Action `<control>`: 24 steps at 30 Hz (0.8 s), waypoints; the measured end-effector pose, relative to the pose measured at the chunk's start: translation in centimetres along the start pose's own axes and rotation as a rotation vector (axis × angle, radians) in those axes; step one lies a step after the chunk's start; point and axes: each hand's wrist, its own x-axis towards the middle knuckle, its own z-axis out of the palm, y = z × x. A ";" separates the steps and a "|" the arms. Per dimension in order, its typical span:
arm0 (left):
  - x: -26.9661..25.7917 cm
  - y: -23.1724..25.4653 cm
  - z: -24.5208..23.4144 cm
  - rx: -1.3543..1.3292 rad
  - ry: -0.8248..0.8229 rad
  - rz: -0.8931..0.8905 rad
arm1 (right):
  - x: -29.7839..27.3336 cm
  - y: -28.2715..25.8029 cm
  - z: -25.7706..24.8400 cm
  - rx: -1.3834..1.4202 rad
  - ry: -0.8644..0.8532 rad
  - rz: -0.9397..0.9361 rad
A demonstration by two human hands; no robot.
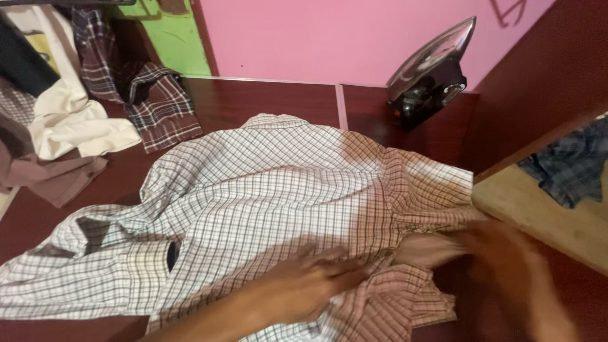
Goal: The person irons a checkered shirt on a wooden table. They use a black electric iron to smooth the fabric, moving it back and forth across the shirt's body and sleeves. The person adjusts the shirt's position on the table to reach different areas.
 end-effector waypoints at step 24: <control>2.7 4.3 2.8 -0.223 -0.082 0.115 | 5.7 -6.6 4.4 -0.247 -0.606 0.414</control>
